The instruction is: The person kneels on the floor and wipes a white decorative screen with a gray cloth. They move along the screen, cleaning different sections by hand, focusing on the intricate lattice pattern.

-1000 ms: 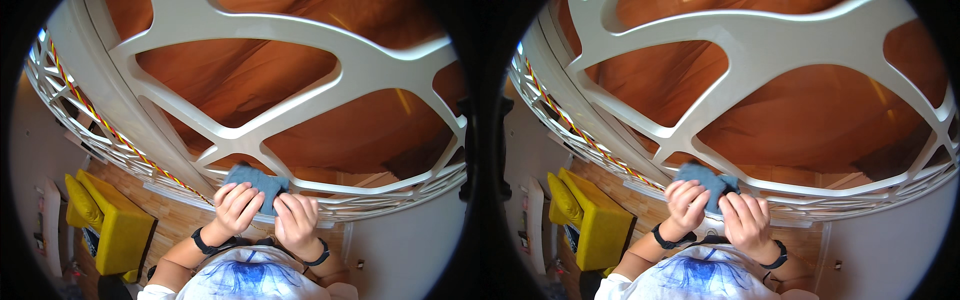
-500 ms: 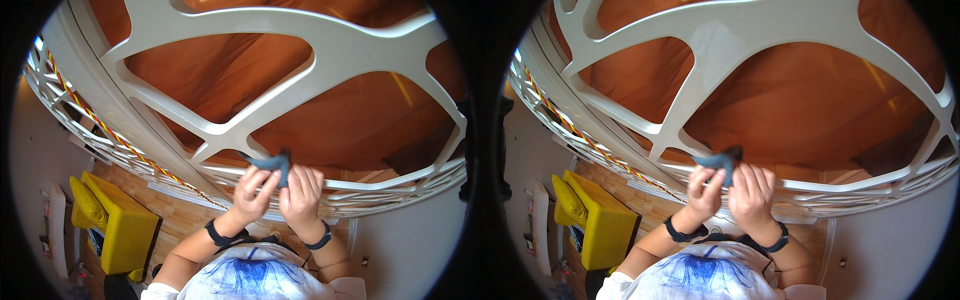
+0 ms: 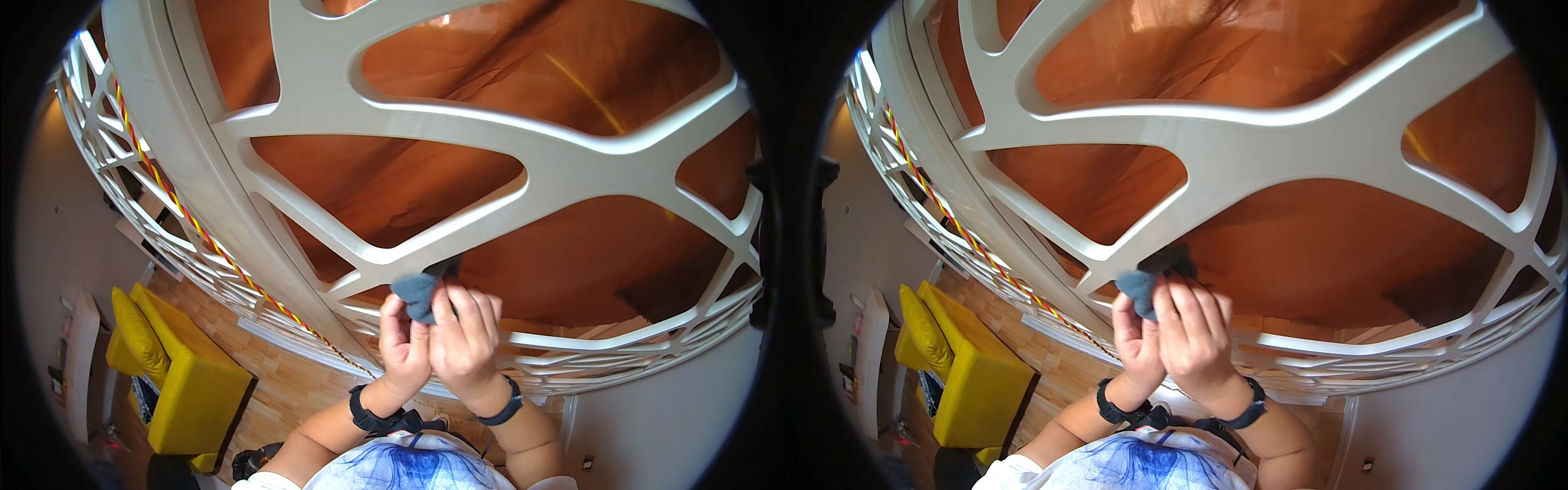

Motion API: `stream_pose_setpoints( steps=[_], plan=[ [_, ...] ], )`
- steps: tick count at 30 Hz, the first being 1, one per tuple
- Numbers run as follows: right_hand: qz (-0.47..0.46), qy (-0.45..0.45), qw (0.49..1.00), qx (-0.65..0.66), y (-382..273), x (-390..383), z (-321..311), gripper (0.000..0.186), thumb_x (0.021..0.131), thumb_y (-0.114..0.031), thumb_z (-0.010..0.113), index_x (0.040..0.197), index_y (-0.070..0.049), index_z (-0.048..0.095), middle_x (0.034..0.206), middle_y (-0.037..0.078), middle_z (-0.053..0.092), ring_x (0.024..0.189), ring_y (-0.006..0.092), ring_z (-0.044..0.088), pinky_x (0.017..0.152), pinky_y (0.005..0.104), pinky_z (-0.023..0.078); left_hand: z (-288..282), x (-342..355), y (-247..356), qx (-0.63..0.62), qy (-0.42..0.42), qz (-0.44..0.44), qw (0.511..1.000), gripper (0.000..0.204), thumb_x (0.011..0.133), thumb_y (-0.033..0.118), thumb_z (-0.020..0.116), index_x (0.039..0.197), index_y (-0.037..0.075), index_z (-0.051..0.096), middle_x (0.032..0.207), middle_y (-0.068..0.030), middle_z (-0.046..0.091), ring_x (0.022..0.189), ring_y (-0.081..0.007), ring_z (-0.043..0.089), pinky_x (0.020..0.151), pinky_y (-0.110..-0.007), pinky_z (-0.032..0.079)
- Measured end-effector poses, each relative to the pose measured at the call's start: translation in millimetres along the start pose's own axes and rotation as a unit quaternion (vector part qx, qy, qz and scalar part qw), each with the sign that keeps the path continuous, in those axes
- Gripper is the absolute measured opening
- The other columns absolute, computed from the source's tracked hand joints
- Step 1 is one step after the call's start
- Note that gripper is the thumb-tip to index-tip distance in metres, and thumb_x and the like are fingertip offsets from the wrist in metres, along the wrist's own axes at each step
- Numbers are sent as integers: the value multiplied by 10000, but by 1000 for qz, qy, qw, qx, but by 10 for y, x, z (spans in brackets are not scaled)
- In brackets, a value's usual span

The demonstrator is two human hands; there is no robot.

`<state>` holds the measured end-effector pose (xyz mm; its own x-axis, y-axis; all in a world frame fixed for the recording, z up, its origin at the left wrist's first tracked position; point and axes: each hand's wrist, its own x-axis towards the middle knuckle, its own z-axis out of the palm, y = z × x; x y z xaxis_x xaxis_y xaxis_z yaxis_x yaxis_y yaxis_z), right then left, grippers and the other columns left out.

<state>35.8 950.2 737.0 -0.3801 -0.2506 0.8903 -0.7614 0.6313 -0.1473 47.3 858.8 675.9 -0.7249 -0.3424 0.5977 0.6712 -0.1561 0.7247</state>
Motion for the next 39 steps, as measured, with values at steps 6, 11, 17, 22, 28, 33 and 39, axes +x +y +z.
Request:
stream_pose_setpoints(
  steps=[6,11,17,22,28,33,39],
  plan=[
    [42,-10,999,-25,125,-410,-197,419,710,31,633,1124,96,632,1045,206,636,892,348,620,797,443,467,-61,-226,-9,242,-109,31,964,426,872,-21,596,1277,-26,464,1186,-247,557,1051,-397,593,897,-396,496],
    [68,-26,997,-26,74,-303,-73,425,758,-61,637,1154,91,620,1061,188,614,903,315,604,796,432,456,-95,-108,-8,236,-67,43,968,435,885,-28,586,1298,-42,453,1152,-223,582,1005,-317,628,869,-355,502],
    [60,-25,997,-48,51,-349,-82,444,761,-11,612,1186,112,597,1010,201,604,866,341,601,765,438,464,-58,-135,22,249,-85,33,964,437,883,-38,548,1309,-48,450,1083,-239,625,958,-327,661,841,-355,518],
    [82,-107,984,-114,116,-672,-243,349,782,-2,596,1115,97,625,1106,199,644,1033,307,629,888,428,428,-147,-231,34,394,-146,167,892,514,750,-16,698,1233,-21,521,1088,-226,624,910,-367,639,791,-422,515],
    [51,-123,975,-179,395,-978,-561,248,837,-95,572,1045,4,663,1140,145,648,1113,261,615,936,390,385,143,-360,12,564,-196,321,735,303,823,163,588,1093,96,708,1205,-50,638,1008,-179,595,999,-344,345],
    [105,-139,950,-259,675,-1180,-1083,259,860,-39,552,1092,14,655,1152,125,640,1156,268,587,999,438,351,720,-422,-102,494,-330,246,766,368,808,166,563,1130,4,633,1163,-146,633,1085,-271,613,984,-401,446],
    [147,-91,932,-320,736,-1207,-1325,320,866,-18,507,1157,41,626,1172,153,636,1188,291,556,1056,469,318,1095,-471,-161,484,-360,318,732,413,811,188,559,1166,-20,604,1184,-173,613,1094,-307,606,989,-421,468]
  ],
)
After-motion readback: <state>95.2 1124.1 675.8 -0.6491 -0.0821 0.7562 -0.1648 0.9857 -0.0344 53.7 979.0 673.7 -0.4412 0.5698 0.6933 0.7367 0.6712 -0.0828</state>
